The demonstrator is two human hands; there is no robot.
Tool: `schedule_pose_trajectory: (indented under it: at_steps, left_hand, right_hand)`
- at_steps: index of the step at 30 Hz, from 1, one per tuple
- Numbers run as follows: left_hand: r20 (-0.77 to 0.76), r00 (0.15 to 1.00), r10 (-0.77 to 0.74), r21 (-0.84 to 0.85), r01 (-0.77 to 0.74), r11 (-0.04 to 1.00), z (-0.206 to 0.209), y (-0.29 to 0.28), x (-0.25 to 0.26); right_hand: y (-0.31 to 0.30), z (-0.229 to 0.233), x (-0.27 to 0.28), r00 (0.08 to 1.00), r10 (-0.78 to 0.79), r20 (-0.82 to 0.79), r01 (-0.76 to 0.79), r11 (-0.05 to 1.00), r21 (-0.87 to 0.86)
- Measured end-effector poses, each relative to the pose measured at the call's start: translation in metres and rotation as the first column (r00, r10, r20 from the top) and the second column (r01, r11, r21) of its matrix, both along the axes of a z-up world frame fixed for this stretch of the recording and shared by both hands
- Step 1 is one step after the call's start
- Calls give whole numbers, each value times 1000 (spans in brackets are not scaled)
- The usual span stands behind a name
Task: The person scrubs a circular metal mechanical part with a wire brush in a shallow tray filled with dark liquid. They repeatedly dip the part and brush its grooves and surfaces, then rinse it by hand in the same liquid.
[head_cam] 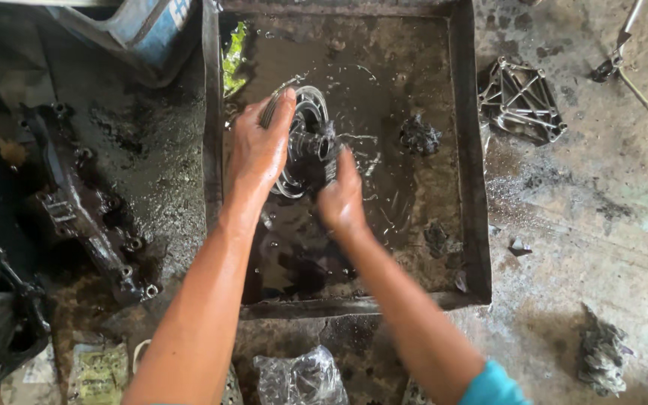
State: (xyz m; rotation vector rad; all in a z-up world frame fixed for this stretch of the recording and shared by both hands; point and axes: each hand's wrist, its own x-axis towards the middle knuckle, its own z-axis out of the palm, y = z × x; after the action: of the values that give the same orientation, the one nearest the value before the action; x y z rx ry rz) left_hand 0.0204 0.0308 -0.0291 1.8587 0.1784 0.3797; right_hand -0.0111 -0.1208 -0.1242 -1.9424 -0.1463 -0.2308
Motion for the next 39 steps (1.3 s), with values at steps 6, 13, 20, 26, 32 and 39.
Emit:
schedule_pose_trajectory:
  at_steps: [6,13,20,26,32,39]
  left_hand:
    - [-391,917,78,-76,-116,990,8,-16,2]
    - [1,992,-123,-374,115,920,-16,-26,-3]
    - [-38,945,-325,-545,253,799,-30,-39,13]
    - [6,999,32,-358,-28,933,-21,-40,14]
    - [218,975,-39,124,12,992,-8,-26,2]
    - [-115,993,-30,609,94,787,48,-29,18]
  right_hand:
    - [46,68,-55,949,-171,-266,155,985,-83]
    - [13,121,43,990,-58,-130,58,998,-8]
    - [-45,65,99,986,-29,-166,20,998,-58]
    - [-73,31,52,929,335,157,-116,667,-736]
    - [-85,27,24,945,325,24,-161,529,-833]
    - [-78,41,13,987,146,-65,-145,641,-753]
